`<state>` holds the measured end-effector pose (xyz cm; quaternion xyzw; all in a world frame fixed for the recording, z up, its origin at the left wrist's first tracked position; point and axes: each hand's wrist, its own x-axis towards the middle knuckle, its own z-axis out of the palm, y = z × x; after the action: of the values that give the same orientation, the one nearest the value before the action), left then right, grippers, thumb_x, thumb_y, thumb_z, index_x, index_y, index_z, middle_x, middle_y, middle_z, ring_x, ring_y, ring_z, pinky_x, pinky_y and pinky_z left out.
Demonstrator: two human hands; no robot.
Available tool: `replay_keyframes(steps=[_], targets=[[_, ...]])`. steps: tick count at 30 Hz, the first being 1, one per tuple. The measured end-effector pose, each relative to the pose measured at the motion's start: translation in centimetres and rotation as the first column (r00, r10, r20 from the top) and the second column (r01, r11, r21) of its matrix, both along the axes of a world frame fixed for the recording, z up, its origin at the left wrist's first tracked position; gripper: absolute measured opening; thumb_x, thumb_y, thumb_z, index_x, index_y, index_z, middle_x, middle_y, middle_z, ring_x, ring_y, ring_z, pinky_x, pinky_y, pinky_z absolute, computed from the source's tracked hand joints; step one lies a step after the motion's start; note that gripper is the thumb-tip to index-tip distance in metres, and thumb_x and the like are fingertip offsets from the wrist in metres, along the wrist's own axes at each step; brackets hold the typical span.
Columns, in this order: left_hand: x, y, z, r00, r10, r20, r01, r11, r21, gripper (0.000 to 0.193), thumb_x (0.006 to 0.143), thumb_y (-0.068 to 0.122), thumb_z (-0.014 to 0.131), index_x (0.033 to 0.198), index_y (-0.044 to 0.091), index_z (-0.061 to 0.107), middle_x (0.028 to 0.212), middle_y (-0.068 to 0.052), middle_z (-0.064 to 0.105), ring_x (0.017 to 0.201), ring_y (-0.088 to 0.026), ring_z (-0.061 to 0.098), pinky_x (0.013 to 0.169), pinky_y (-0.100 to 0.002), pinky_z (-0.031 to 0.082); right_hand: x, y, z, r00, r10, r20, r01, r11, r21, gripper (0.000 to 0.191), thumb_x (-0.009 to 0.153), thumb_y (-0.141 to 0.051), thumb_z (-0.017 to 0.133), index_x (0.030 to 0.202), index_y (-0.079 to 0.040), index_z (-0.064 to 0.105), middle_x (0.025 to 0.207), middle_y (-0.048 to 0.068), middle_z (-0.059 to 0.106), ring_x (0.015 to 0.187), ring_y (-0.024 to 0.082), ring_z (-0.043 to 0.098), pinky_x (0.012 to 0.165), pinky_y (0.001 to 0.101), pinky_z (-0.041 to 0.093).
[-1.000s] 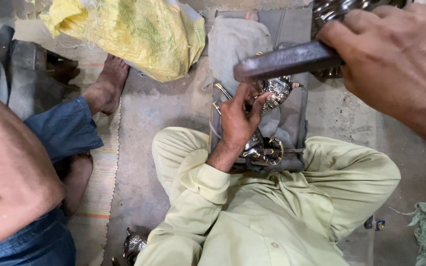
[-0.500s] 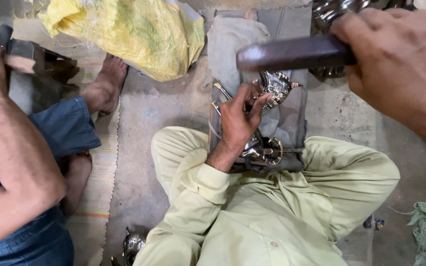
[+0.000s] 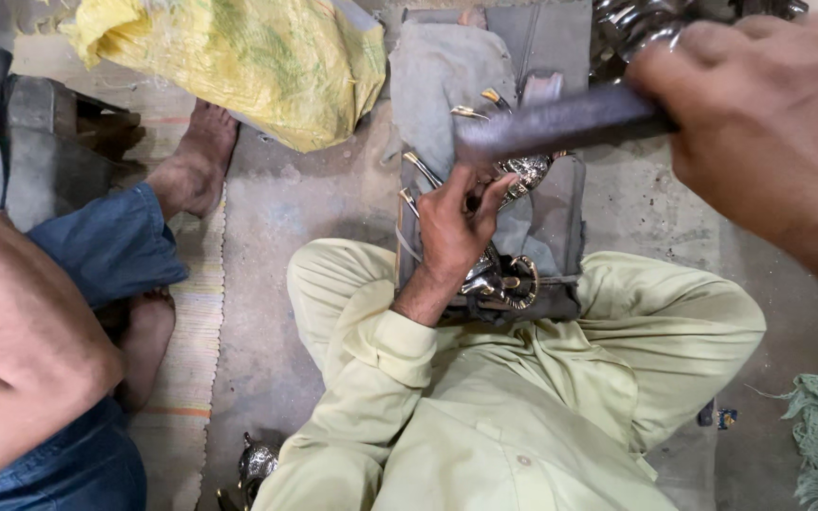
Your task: The person hammers a metal ram sculpture using a chisel and hammer to shape and detail the surface. They reposition the sculpture multiple times to access different areas and continue hammering specific sections.
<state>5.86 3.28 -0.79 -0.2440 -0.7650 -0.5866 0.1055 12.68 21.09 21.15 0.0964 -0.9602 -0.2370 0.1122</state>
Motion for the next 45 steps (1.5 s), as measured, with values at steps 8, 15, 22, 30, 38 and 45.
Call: replay_keyframes(steps=[8, 15, 22, 30, 38, 45], targets=[[0.2, 0.0, -0.6, 1.000, -0.012, -0.026, 0.013, 0.999, 0.033, 0.020, 0.095, 0.011, 0.080, 0.102, 0.005, 0.062, 0.069, -0.005, 0.064, 0.057, -0.012, 0.060, 0.054, -0.030, 0.046, 0.5, -0.4, 0.3, 0.999, 0.018, -0.044, -0.014, 0.996, 0.083, 0.025, 0.085, -0.021, 0.078, 0.109, -0.019, 0.072, 0.087, -0.001, 0.071, 0.077, 0.015, 0.071, 0.070, 0.0308, 0.054], [0.3, 0.1, -0.9, 0.999, -0.043, -0.023, 0.042, 0.999, -0.023, 0.022, 0.092, 0.011, 0.080, 0.105, 0.003, 0.064, 0.066, -0.003, 0.067, 0.050, -0.011, 0.060, 0.048, -0.032, 0.046, 1.1, -0.6, 0.5, 1.000, 0.014, -0.028, -0.010, 0.989, 0.149, 0.027, 0.081, -0.022, 0.078, 0.107, -0.021, 0.073, 0.087, -0.002, 0.071, 0.076, 0.014, 0.071, 0.069, 0.0300, 0.053], [0.7, 0.0, -1.1, 0.994, -0.024, -0.102, 0.029, 0.998, 0.048, 0.018, 0.094, 0.005, 0.076, 0.109, 0.005, 0.066, 0.077, -0.007, 0.071, 0.062, -0.015, 0.071, 0.057, -0.032, 0.053, 1.6, -0.6, 0.4, 1.000, 0.011, 0.000, -0.011, 0.996, 0.090, 0.027, 0.085, -0.020, 0.078, 0.112, -0.022, 0.073, 0.087, -0.003, 0.069, 0.080, 0.014, 0.071, 0.077, 0.0305, 0.054], [0.6, 0.0, -1.6, 0.997, 0.014, -0.073, -0.013, 1.000, 0.020, 0.018, 0.091, 0.003, 0.076, 0.104, 0.004, 0.065, 0.070, -0.009, 0.067, 0.059, -0.016, 0.069, 0.055, -0.032, 0.052, 2.1, -0.5, 0.2, 0.999, 0.013, -0.038, -0.010, 0.998, 0.068, 0.031, 0.083, -0.021, 0.077, 0.114, -0.019, 0.072, 0.090, -0.001, 0.070, 0.081, 0.016, 0.071, 0.074, 0.0307, 0.055], [0.6, 0.3, -1.5, 0.999, -0.037, -0.032, 0.039, 0.998, 0.052, 0.016, 0.094, 0.008, 0.079, 0.101, 0.005, 0.064, 0.077, -0.007, 0.073, 0.060, -0.015, 0.071, 0.054, -0.030, 0.054, 1.8, 0.8, -0.8, 1.000, -0.026, 0.015, 0.028, 0.983, -0.180, 0.039, 0.083, -0.013, 0.080, 0.121, -0.005, 0.071, 0.095, 0.014, 0.070, 0.074, 0.025, 0.069, 0.070, 0.0382, 0.057], [0.9, 0.2, -0.9, 0.998, -0.056, -0.022, 0.059, 0.988, 0.142, 0.016, 0.100, 0.002, 0.068, 0.115, 0.004, 0.063, 0.096, -0.008, 0.079, 0.092, -0.018, 0.080, 0.072, -0.028, 0.064, 2.3, 1.8, -1.1, 0.997, 0.046, -0.066, -0.062, 0.965, -0.256, 0.042, 0.085, -0.007, 0.082, 0.124, -0.001, 0.068, 0.097, 0.013, 0.069, 0.083, 0.025, 0.069, 0.076, 0.0357, 0.057]])
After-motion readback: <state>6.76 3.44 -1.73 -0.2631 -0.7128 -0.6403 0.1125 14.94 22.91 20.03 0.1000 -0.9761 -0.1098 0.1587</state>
